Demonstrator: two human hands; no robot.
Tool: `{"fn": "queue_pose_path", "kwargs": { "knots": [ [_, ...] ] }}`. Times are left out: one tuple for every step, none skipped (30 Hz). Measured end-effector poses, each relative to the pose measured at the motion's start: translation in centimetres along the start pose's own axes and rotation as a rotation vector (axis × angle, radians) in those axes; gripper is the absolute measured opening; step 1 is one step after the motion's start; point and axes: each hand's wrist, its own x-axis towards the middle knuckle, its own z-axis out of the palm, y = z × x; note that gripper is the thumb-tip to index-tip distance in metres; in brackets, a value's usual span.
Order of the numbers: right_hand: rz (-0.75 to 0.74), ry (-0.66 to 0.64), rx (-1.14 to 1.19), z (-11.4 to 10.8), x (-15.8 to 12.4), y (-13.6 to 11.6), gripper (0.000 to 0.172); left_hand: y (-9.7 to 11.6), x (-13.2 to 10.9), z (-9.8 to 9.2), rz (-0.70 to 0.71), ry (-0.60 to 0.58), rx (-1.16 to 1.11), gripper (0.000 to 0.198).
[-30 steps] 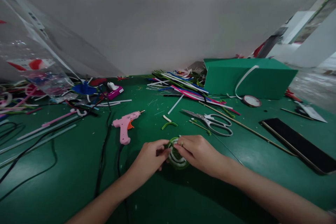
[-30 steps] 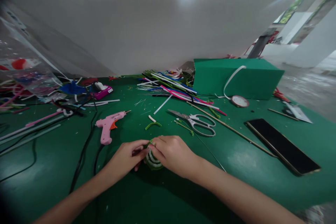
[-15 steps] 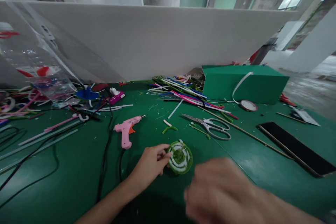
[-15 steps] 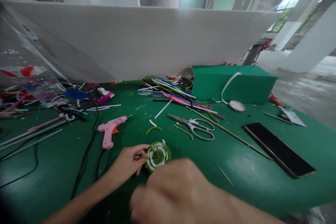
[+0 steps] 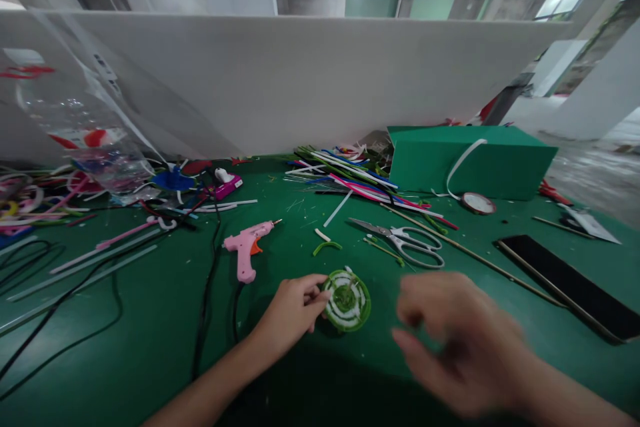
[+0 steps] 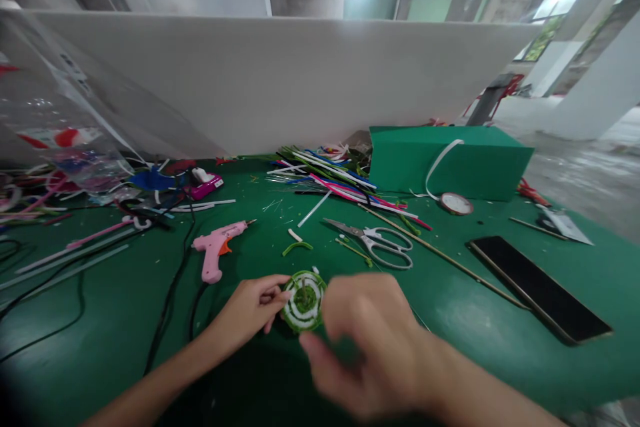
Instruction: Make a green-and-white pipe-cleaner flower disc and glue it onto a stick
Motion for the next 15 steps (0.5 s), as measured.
{"fn": "queue_pose_path", "kwargs": {
  "knots": [
    [0.011,0.016,-0.011,0.5,1.3,0.9,0.023,0.1,0.0,0.0,-0.002,-0.004,0.000,0.034],
    [0.010,-0.031,-0.025,1.2,2.3,1.9,0.028,0.1,0.0,-0.1,-0.004,-0.008,-0.003,0.033],
    [0.017,-0.104,-0.031,2.1,3.0,2.8,0.034,0.1,0.0,-0.1,-0.007,-0.012,-0.008,0.032],
    [0.043,-0.171,-0.041,3.1,3.4,3.4,0.039,0.1,0.0,-0.1,-0.012,-0.015,-0.015,0.032],
    [0.067,-0.210,-0.053,4.1,3.5,3.9,0.043,0.1,0.0,-0.1,-0.017,-0.017,-0.024,0.031],
    [0.075,-0.230,-0.065,5.0,3.5,4.1,0.045,0.0,0.0,-0.1,-0.022,-0.019,-0.033,0.031],
    [0.071,-0.241,-0.076,5.8,3.3,4.0,0.046,-0.1,0.0,-0.1,-0.025,-0.021,-0.042,0.031],
    [0.064,-0.244,-0.083,6.3,3.2,3.8,0.048,-0.2,0.1,-0.1,-0.027,-0.024,-0.050,0.031],
    [0.055,-0.245,-0.093,6.6,3.1,3.6,0.049,-0.2,0.1,0.0,-0.030,-0.026,-0.056,0.031],
    [0.043,-0.249,-0.103,6.7,3.0,3.4,0.050,-0.3,0.1,0.0,-0.033,-0.027,-0.058,0.031],
    [0.030,-0.255,-0.113,6.5,3.1,3.3,0.051,-0.4,0.2,0.0,-0.036,-0.024,-0.054,0.032],
    [0.022,-0.258,-0.127,5.9,3.3,3.4,0.053,-0.4,0.2,0.0,-0.038,-0.022,-0.045,0.032],
    [0.031,-0.258,-0.142,5.1,3.4,3.8,0.054,-0.4,0.3,0.0,-0.040,-0.022,-0.034,0.034],
    [0.055,-0.253,-0.163,3.9,3.3,4.6,0.054,-0.4,0.3,0.0,-0.042,-0.021,-0.022,0.035],
    [0.136,-0.213,-0.196,2.4,3.0,5.7,0.050,-0.4,0.4,0.0,-0.043,-0.021,-0.012,0.037]
  ]
}}
